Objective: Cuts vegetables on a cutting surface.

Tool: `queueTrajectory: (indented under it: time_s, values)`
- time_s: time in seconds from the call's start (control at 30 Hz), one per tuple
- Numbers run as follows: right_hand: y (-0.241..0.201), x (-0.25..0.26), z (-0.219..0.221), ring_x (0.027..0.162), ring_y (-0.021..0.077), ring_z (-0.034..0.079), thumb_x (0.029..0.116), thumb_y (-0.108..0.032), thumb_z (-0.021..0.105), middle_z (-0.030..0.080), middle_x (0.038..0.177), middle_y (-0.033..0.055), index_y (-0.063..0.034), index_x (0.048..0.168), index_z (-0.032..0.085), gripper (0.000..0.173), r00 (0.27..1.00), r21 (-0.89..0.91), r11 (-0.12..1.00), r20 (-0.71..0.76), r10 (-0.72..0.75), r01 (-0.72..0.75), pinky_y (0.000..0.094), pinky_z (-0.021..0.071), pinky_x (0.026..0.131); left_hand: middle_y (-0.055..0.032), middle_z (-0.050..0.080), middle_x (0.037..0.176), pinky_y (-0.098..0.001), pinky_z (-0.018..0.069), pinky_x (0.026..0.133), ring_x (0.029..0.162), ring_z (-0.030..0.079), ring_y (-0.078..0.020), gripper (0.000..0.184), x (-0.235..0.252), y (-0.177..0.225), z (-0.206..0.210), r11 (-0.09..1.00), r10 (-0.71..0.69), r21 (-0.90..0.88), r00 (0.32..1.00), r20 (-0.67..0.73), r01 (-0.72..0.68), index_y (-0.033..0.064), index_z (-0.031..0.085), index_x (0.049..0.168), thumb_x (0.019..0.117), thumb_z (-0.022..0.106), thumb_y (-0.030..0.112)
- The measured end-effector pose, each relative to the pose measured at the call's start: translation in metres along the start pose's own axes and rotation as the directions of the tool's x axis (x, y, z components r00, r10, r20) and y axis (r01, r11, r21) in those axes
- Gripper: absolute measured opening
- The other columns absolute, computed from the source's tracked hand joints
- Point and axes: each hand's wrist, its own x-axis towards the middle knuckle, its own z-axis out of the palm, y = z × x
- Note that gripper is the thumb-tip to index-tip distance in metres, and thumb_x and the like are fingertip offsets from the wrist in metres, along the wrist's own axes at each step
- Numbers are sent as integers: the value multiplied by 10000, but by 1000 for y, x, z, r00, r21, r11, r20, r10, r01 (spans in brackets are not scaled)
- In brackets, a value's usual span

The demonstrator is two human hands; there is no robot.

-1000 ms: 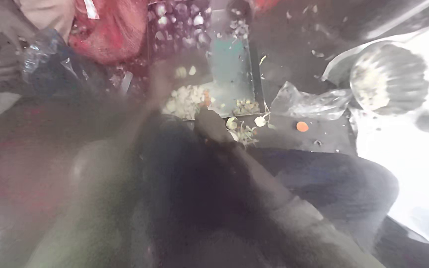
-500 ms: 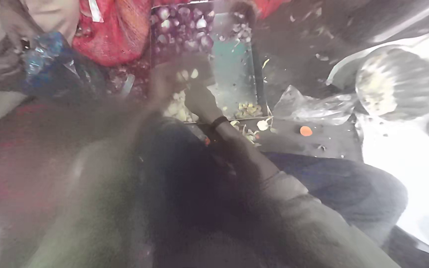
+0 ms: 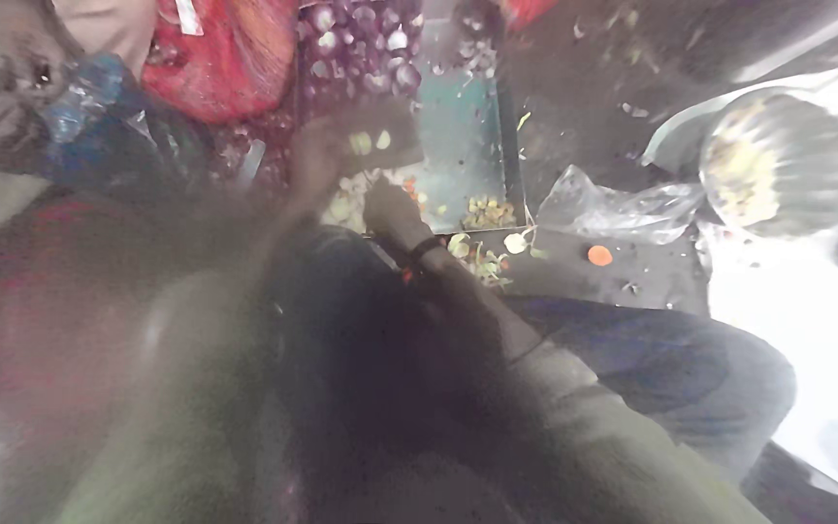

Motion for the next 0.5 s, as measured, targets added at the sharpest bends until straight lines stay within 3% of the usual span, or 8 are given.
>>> queueTrajectory:
  time_s: [0.1, 0.2, 0.3, 0.43, 0.5]
  values:
    - [21, 0, 23, 971, 395, 715, 1050, -304, 487, 689, 1054, 214, -11, 1268, 546, 369, 998, -81, 997, -62, 14, -19, 579, 586, 758, -133, 762, 1059, -482, 555, 989, 1029, 724, -262, 162, 2, -1, -1, 1000, -8, -14, 1000, 5, 8, 54, 777, 1040, 978, 658, 144]
    - [46, -25, 33, 889, 409, 714, 1067, -334, 505, 685, 996, 229, -8, 1271, 549, 387, 998, -8, 1000, -58, -24, 23, 590, 582, 703, -171, 747, 1092, -513, 539, 1011, 1067, 711, -309, 183, 2, 7, -6, 999, -52, 12, 997, 53, 52, 17, 760, 1051, 985, 656, 153]
    - [66, -33, 34, 932, 381, 715, 1081, -412, 456, 698, 990, 194, -45, 1257, 574, 424, 1000, -44, 999, -15, 27, -27, 576, 574, 755, -205, 737, 1098, -532, 527, 1009, 1068, 704, -341, 188, 8, 9, -8, 999, -26, 26, 997, 72, 24, -25, 744, 1055, 980, 660, 125]
    - [101, -55, 30, 963, 368, 707, 1036, -448, 556, 710, 1017, 175, -88, 1293, 602, 445, 998, 29, 998, 7, 64, -64, 595, 563, 819, -176, 742, 1130, -526, 526, 1027, 1084, 710, -315, 187, 16, 5, -21, 999, -11, 38, 975, 223, 3, 30, 750, 1132, 991, 668, 122]
    - [120, -60, 31, 981, 349, 709, 1023, -466, 570, 720, 1027, 159, -91, 1273, 630, 454, 997, 21, 997, -18, 71, -70, 582, 567, 844, -185, 745, 1127, -565, 511, 1023, 1086, 708, -347, 190, 23, -2, -26, 990, 58, 115, 970, 238, -87, 44, 759, 1129, 976, 655, 83]
